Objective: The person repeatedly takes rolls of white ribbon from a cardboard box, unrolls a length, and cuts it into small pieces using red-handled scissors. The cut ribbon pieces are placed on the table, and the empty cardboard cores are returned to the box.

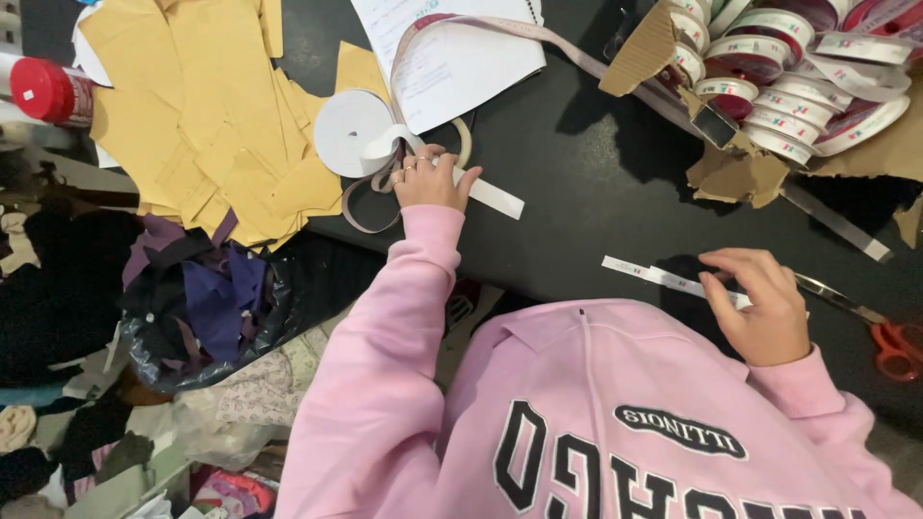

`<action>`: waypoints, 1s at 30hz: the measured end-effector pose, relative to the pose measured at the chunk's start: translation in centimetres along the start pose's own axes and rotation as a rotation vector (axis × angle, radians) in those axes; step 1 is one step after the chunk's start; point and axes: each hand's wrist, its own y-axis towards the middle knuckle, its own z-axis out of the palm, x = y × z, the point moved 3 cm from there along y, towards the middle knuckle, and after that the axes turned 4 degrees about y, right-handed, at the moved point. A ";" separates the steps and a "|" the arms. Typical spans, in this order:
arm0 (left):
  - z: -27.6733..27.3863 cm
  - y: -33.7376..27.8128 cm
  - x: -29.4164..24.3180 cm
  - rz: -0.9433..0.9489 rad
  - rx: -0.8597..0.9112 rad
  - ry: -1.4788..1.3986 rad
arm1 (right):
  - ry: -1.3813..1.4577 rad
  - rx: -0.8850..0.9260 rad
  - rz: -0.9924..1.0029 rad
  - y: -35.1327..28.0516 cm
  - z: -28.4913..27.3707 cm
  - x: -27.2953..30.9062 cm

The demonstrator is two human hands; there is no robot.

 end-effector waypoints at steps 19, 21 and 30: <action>-10.0 -8.0 -16.8 0.392 0.343 -1.094 | 0.450 -0.020 0.087 6.1 -1.5 7.0; -10.4 -8.5 -17.2 0.516 0.193 -1.042 | 0.483 -0.031 0.037 6.0 -1.5 6.8; -11.0 -8.5 -18.2 0.615 0.022 -0.822 | 0.694 0.040 0.263 4.3 -1.3 5.1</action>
